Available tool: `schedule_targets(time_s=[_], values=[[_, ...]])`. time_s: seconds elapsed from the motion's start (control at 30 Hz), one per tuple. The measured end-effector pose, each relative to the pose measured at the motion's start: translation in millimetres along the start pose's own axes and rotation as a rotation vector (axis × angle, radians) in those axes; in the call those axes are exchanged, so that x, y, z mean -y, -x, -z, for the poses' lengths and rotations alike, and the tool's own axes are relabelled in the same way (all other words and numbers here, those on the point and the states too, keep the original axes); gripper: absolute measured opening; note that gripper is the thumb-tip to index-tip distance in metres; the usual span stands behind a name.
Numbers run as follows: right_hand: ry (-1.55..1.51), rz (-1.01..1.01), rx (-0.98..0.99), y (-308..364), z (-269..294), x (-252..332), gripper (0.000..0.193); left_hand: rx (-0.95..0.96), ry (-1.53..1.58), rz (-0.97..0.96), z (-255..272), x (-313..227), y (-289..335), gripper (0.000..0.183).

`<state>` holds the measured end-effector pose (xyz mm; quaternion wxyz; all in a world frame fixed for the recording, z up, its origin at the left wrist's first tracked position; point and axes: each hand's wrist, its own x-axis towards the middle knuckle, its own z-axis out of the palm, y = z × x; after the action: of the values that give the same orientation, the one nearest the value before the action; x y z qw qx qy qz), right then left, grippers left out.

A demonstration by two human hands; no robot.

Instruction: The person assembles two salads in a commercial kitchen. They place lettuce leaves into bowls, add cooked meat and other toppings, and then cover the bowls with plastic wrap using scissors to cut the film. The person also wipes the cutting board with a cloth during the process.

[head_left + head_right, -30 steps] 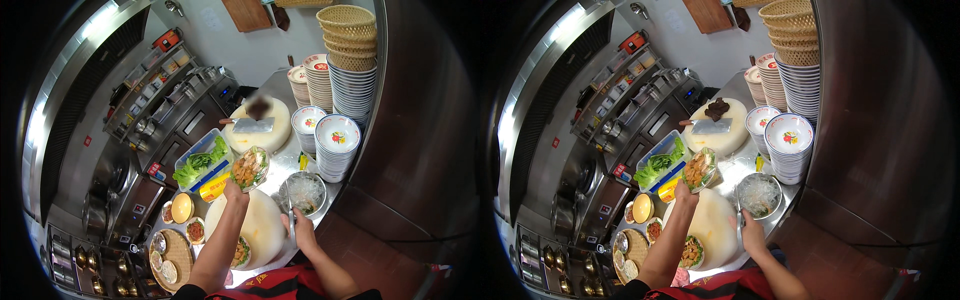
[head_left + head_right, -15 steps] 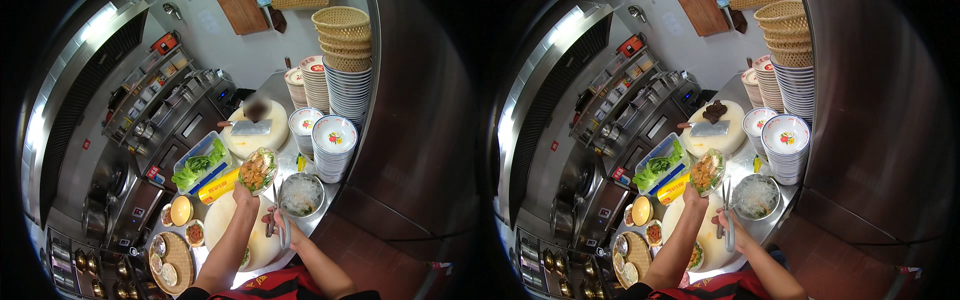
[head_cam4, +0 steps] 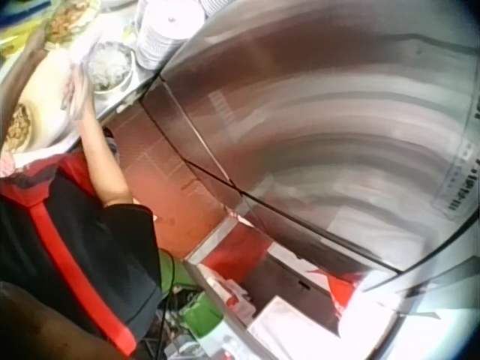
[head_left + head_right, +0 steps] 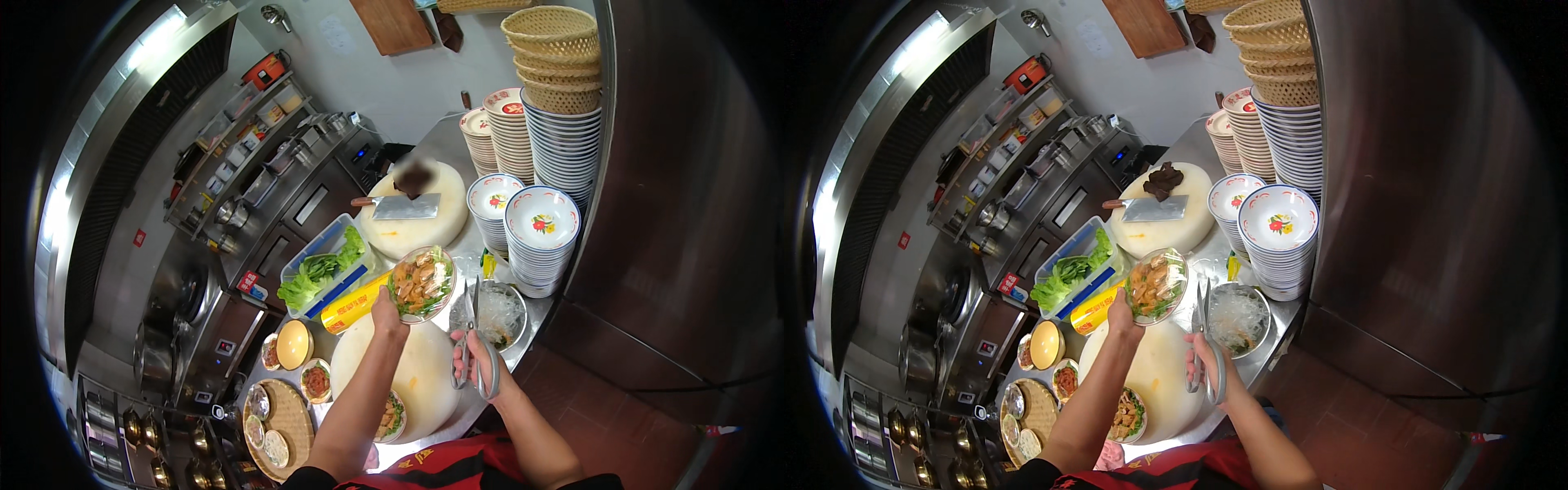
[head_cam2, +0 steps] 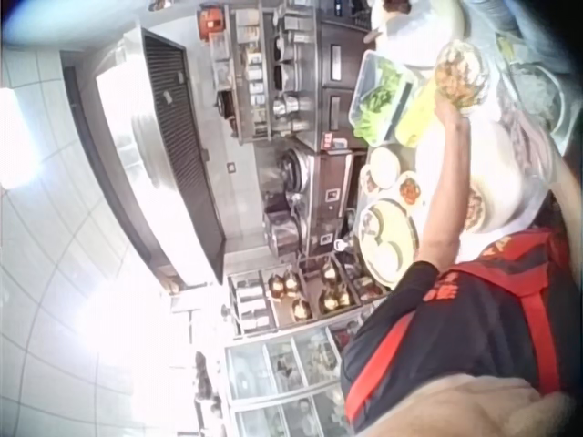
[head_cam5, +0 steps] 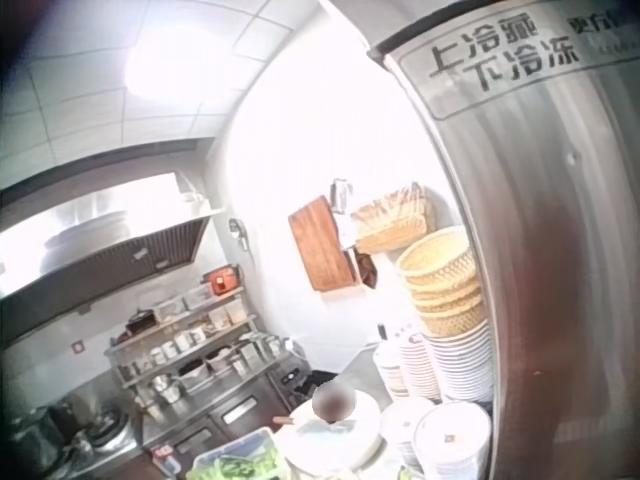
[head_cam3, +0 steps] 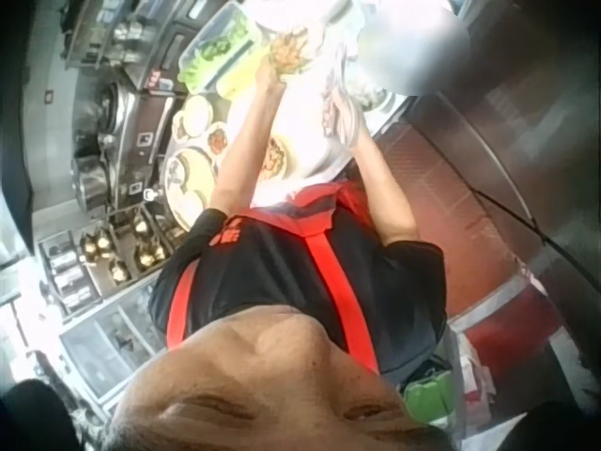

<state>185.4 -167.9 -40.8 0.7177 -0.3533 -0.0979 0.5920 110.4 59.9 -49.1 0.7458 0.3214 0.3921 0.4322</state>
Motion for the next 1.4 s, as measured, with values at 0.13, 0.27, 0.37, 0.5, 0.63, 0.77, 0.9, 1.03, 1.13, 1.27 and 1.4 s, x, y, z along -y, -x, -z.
schedule_targets(time_s=[0.13,0.27,0.37,0.5,0.63,0.77,0.9,1.03,1.13,1.27,1.4], values=[[0.014,-0.110,0.083,4.9,9.8,-2.9,0.064,0.131,-0.102,0.080,-2.4,-12.0,-6.2,0.041],[-0.067,-0.087,0.062,-2.8,4.9,6.0,0.064,0.223,-0.202,0.154,-12.8,-15.7,-2.0,0.043],[-0.176,-0.060,0.008,-7.4,0.5,12.2,0.059,0.285,-0.255,0.164,-10.1,-17.9,-3.3,0.043],[-0.086,0.060,-0.128,-3.8,6.5,20.9,0.055,0.321,-0.393,0.117,-13.4,-23.8,-3.5,0.042],[0.030,-0.011,-0.064,1.1,10.7,21.6,0.054,0.320,-0.484,0.116,-20.0,-33.2,-3.5,0.040],[0.002,-0.079,0.058,0.2,20.0,10.4,0.053,0.345,-0.574,0.146,-24.9,-43.2,-7.8,0.040],[0.047,-0.121,0.112,5.6,22.3,10.2,0.056,0.377,-0.560,0.187,-14.0,-50.0,-19.1,0.040],[0.047,-0.186,0.157,29.0,29.3,8.6,0.058,0.368,-0.507,0.168,-4.1,-56.8,-30.1,0.041],[0.072,-0.277,0.207,27.9,22.0,0.0,0.059,0.384,-0.484,0.179,-6.0,-56.5,-31.3,0.040],[0.012,-0.232,0.227,8.4,8.9,2.9,0.061,0.411,-0.575,0.202,-5.3,-59.7,-31.3,0.037],[-0.065,-0.172,0.177,-8.7,13.8,11.4,0.059,0.475,-0.637,0.229,-16.4,-62.6,-21.1,0.036]])
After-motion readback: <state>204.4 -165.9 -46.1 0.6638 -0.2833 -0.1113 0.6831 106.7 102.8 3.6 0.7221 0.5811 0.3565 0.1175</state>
